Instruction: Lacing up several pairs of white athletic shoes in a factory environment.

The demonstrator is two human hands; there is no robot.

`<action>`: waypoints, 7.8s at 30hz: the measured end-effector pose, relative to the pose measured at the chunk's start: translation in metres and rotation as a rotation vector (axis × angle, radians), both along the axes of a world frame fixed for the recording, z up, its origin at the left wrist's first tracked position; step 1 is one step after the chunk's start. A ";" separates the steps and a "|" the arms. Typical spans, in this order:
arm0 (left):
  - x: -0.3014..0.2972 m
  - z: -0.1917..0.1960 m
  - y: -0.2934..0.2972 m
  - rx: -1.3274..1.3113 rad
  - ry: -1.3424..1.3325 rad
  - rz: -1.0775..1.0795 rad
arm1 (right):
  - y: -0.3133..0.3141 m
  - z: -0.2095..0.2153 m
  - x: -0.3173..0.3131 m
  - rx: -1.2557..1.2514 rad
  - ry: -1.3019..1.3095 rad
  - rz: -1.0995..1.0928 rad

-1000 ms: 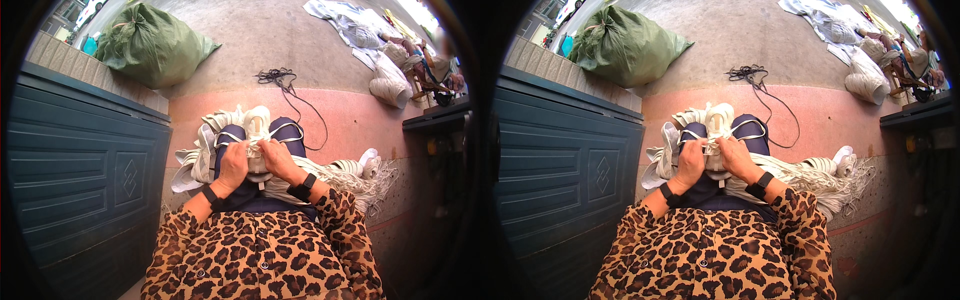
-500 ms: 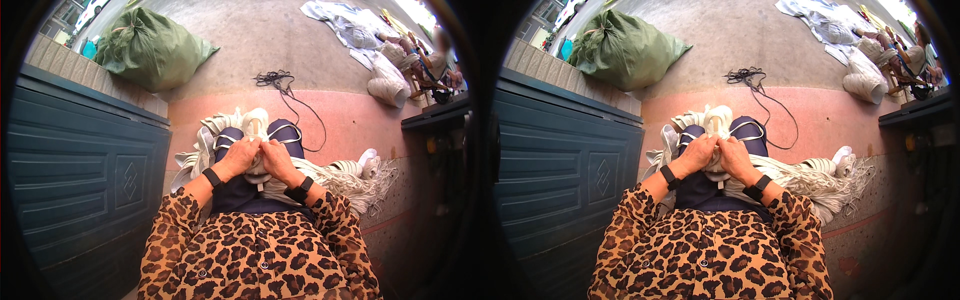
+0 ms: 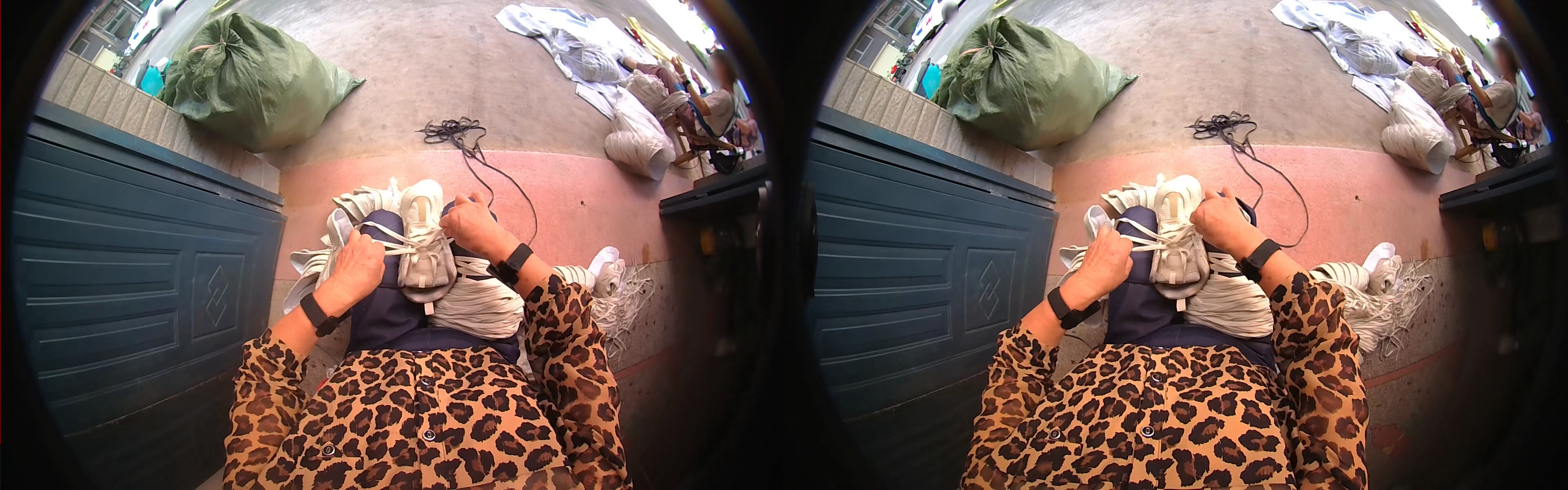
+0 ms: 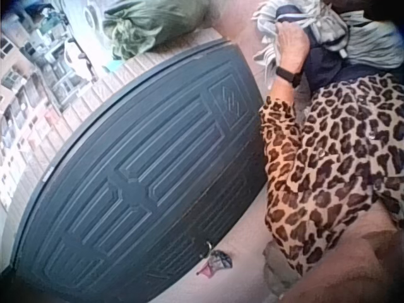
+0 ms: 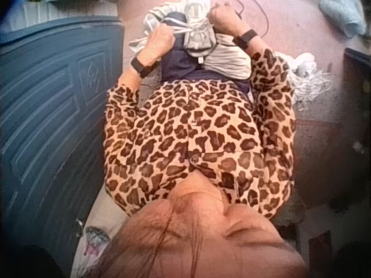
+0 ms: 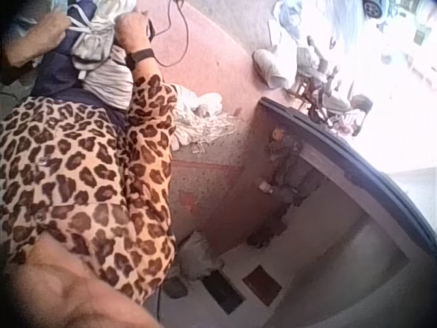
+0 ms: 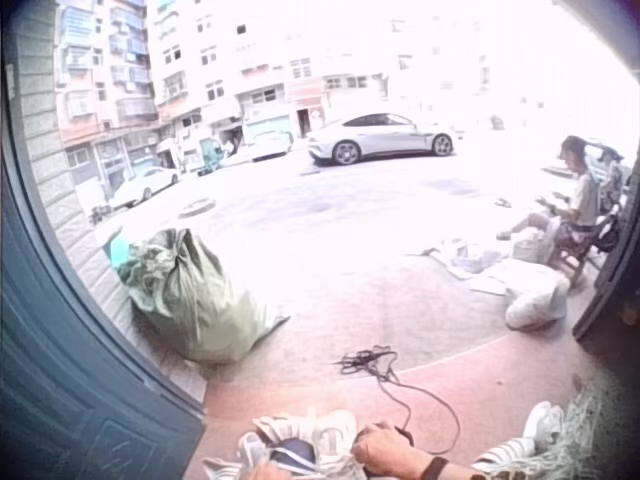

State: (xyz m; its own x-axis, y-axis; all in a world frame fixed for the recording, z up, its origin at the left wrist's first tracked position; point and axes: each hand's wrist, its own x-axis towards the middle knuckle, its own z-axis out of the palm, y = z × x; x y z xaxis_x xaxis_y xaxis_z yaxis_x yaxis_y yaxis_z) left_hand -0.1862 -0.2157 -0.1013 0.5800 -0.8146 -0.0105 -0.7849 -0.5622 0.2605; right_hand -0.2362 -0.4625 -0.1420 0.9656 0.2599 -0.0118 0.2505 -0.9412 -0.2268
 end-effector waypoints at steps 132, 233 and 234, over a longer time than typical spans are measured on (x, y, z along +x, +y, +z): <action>0.059 -0.013 0.035 -0.033 1.325 0.757 | 0.027 0.003 -0.053 0.634 0.150 -0.366; -0.018 -0.041 -0.009 -0.273 0.623 0.462 | 0.027 -0.015 -0.070 0.591 -0.231 -0.398; -0.019 -0.042 -0.011 -0.267 0.621 0.449 | 0.027 -0.015 -0.070 0.587 -0.243 -0.446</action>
